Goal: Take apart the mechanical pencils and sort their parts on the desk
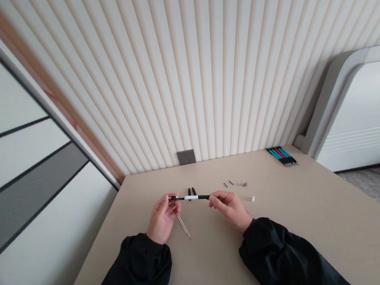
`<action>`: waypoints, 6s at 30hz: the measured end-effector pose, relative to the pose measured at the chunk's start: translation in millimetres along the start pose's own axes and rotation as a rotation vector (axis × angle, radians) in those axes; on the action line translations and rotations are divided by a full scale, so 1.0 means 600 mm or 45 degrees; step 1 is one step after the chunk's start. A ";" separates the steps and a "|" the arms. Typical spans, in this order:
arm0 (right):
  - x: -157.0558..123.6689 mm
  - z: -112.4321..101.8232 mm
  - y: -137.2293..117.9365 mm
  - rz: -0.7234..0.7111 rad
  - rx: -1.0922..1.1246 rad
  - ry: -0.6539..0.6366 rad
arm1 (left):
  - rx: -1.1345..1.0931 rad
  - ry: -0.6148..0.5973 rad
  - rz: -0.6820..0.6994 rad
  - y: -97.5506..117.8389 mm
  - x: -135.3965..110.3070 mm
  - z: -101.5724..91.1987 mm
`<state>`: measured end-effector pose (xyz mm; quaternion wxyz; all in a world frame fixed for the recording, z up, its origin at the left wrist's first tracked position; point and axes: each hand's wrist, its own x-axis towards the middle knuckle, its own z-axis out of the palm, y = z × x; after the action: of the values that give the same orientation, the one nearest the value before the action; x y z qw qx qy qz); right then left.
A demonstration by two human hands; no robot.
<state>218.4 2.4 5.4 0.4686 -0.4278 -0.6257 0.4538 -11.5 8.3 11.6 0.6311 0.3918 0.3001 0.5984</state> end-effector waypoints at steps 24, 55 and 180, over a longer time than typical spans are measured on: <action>-0.012 -0.005 -0.019 -0.416 -0.790 -0.096 | 0.665 0.076 0.168 0.005 0.002 -0.002; 0.008 -0.330 0.091 0.759 -1.571 0.766 | 0.883 -0.111 0.196 0.000 -0.007 0.007; 0.040 0.072 0.005 -0.237 -1.225 0.215 | 1.942 -0.389 0.584 0.003 -0.002 -0.016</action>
<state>172.2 19.1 0.6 0.3057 -0.5729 -0.7597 0.0336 -20.6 8.4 8.4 0.0859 0.8434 0.4481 0.2836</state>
